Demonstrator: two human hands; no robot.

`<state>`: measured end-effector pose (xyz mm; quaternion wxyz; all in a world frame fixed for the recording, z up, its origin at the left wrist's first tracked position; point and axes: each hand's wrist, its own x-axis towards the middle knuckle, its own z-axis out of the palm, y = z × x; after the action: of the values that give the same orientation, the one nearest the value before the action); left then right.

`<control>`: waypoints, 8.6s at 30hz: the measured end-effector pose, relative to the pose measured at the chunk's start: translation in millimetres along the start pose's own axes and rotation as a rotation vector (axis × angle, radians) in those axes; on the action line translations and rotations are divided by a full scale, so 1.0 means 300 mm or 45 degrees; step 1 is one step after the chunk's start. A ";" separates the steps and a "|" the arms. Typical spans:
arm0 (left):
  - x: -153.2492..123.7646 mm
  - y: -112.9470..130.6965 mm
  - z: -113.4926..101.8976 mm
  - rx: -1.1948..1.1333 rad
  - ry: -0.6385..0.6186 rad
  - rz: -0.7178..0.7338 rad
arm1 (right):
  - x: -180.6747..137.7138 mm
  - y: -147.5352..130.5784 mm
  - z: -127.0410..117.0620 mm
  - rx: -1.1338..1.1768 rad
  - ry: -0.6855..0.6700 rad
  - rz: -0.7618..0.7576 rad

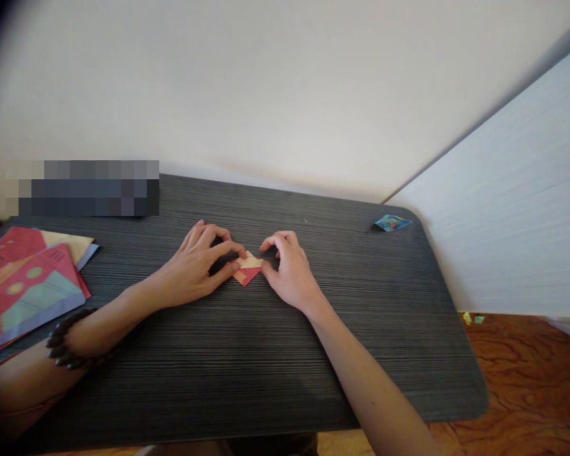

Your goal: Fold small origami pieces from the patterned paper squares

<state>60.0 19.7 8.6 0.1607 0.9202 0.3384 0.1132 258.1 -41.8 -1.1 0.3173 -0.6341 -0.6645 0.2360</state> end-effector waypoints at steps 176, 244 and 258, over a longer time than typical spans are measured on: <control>-0.010 -0.014 0.022 -0.008 0.138 0.225 | 0.000 0.005 -0.013 0.115 -0.175 -0.128; -0.009 -0.006 -0.022 -0.629 -0.124 0.106 | -0.023 -0.031 -0.014 0.128 -0.249 -0.269; -0.007 -0.066 -0.054 -0.930 -0.406 0.218 | -0.017 0.000 -0.038 0.455 -0.292 -0.076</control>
<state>41.6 36.1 16.1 0.5173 0.8336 0.1690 0.0948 266.4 -47.7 5.9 0.3540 -0.5168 -0.6622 0.4112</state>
